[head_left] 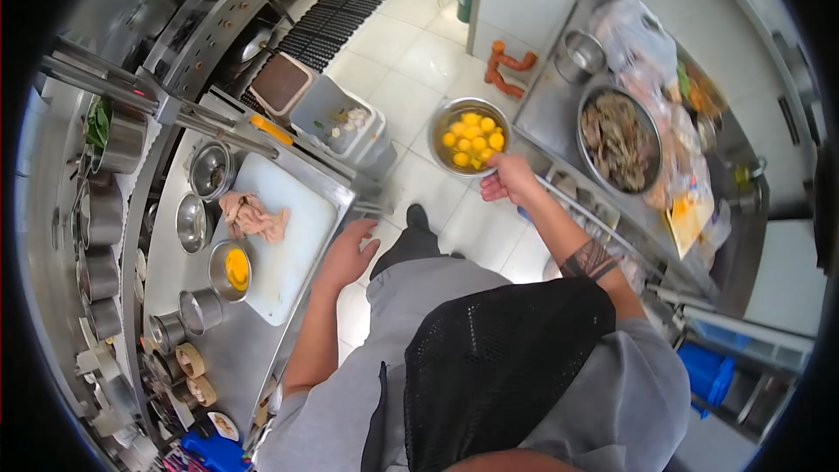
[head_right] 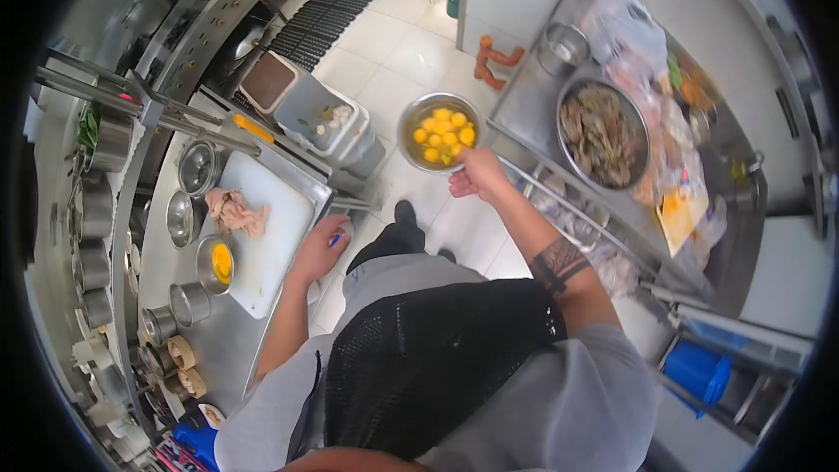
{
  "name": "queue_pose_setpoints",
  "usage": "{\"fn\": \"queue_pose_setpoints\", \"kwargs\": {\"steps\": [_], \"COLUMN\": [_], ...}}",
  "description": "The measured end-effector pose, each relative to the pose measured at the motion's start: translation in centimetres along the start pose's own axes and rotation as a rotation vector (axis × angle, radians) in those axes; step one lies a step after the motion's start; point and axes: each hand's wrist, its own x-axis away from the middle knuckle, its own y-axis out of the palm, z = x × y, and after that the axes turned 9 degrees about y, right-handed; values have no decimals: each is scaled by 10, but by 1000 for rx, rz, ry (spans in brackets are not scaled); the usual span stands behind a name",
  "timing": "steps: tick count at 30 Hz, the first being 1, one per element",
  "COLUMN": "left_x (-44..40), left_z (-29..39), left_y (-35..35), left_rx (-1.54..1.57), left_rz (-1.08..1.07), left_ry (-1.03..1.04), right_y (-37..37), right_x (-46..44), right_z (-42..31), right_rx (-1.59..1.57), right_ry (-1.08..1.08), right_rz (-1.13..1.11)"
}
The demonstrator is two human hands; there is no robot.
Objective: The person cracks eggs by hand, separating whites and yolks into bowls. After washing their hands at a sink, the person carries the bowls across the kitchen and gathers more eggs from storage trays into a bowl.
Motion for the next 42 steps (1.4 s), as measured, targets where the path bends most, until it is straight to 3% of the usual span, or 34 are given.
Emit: {"fn": "queue_pose_setpoints", "kwargs": {"steps": [7, 10, 13, 16, 20, 24, 28, 30, 31, 32, 34, 36, 38, 39, 40, 42], "left_x": [-132, -212, -300, -389, -507, -626, -718, -743, -743, -740, -714, -704, -685, -702, -737, -811], "left_z": [-9, -34, -56, -44, -51, -60, -129, -211, -225, -257, -312, -267, -352, -351, -341, -312], "left_y": [-59, -93, -137, -190, -239, -295, -335, -337, -341, -337, -325, -338, -298, -307, -324, -368], "left_rx": [219, 152, 11, 70, -90, 0, -148, -251, -249, -281, -340, -244, -183, -130, -133, 6], "left_rz": [201, 238, 229, 160, 148, 132, 210, 251, 246, 144, -103, -154, -245, -425, -436, -528], "left_ry": [74, 57, 134, 71, 245, 285, 89, 51, -99, -270, -383, -503, -473, -497, -490, -748], "right_y": [2, 23, 43, 71, 99, 117, 137, 148, 151, 153, 160, 169, 176, 180, 181, 186], "right_x": [-118, -161, -194, -223, -280, -355, -428, -464, -491, -518, -551, -590, -635, -655, -680, -730], "right_z": [-74, -124, -177, -249, -332, -422, -528, -580, -602, -625, -685, -744, -796, -823, -849, -893], "right_rx": [-127, -130, -107, -124, -91, -34, 32, 54, 48, 42, 27, 23, -20, -30, -40, -70], "right_ry": [57, 17, -6, 84, 92, 113, 126, 113, 142, 166, 143, 129, 103, 81, 83, 99], "right_rz": [35, 116, 95, 89, 16, -58, -94, -119, -167, -211, -215, -220, -238, -220, -212, -193]}}
